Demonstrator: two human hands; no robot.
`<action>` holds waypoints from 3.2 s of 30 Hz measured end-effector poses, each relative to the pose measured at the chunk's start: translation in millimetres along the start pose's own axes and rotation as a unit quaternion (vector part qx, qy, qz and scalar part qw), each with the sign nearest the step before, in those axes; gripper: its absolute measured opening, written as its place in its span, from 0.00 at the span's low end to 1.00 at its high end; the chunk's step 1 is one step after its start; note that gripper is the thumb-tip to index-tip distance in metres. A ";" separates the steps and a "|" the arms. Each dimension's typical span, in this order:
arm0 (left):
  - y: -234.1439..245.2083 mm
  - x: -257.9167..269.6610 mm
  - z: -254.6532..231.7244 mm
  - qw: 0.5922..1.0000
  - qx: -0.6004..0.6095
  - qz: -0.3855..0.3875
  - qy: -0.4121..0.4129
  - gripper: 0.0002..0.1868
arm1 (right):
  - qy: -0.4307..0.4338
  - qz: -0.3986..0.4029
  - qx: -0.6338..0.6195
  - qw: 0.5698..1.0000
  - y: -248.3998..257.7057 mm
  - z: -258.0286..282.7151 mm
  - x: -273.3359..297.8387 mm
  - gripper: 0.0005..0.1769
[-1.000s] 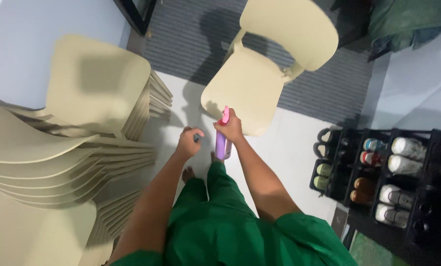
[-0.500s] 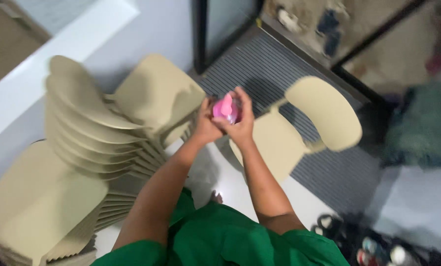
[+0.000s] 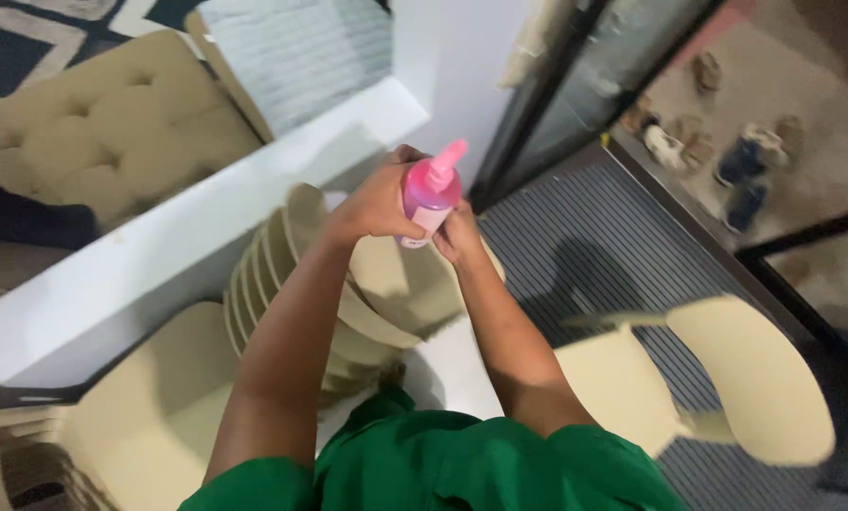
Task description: The person cleans several beige plastic chairs by spraying a pink cleaning solution onto a cloth and wiping the seat and backrest. They handle the chairs one at a time, moving them to access different surfaces.
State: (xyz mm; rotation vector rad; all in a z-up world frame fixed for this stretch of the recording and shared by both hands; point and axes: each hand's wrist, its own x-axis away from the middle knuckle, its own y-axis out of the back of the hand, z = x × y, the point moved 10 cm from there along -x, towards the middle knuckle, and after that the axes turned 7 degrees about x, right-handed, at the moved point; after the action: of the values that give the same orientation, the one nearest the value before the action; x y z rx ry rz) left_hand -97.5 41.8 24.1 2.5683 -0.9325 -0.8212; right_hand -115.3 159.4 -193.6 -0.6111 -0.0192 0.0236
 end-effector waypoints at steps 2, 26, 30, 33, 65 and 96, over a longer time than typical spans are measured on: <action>41.9 1.6 36.7 0.996 -0.056 -0.065 -0.024 0.42 | 0.004 -0.083 0.047 0.995 11.1 -22.0 -44.0 0.20; 144.5 106.0 344.3 0.779 -0.005 -0.415 0.470 0.68 | -0.046 -0.214 0.063 0.974 -32.7 -66.4 -89.0 0.19; 147.5 114.8 308.1 0.766 -0.087 -0.489 0.408 0.70 | -0.051 -0.191 -0.039 0.979 -0.1 -50.0 -45.2 0.18; 95.9 116.2 251.2 0.727 -0.007 -0.609 0.316 0.54 | -0.016 -0.232 -0.053 0.971 53.7 -41.4 2.7 0.18; -638.9 240.6 288.9 0.952 0.001 0.013 0.305 0.29 | -0.250 -0.195 0.841 0.438 464.9 -98.9 471.1 0.31; -644.2 234.9 251.1 0.942 0.208 -0.237 0.118 0.25 | 0.000 -0.195 0.808 0.556 538.0 -43.2 403.1 0.34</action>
State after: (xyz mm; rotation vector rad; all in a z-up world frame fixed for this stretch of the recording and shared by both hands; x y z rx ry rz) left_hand 217.9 351.9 -556.9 3.2410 -0.4474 -0.4296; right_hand 279.8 586.4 -533.3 1.3109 -0.1185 -0.3717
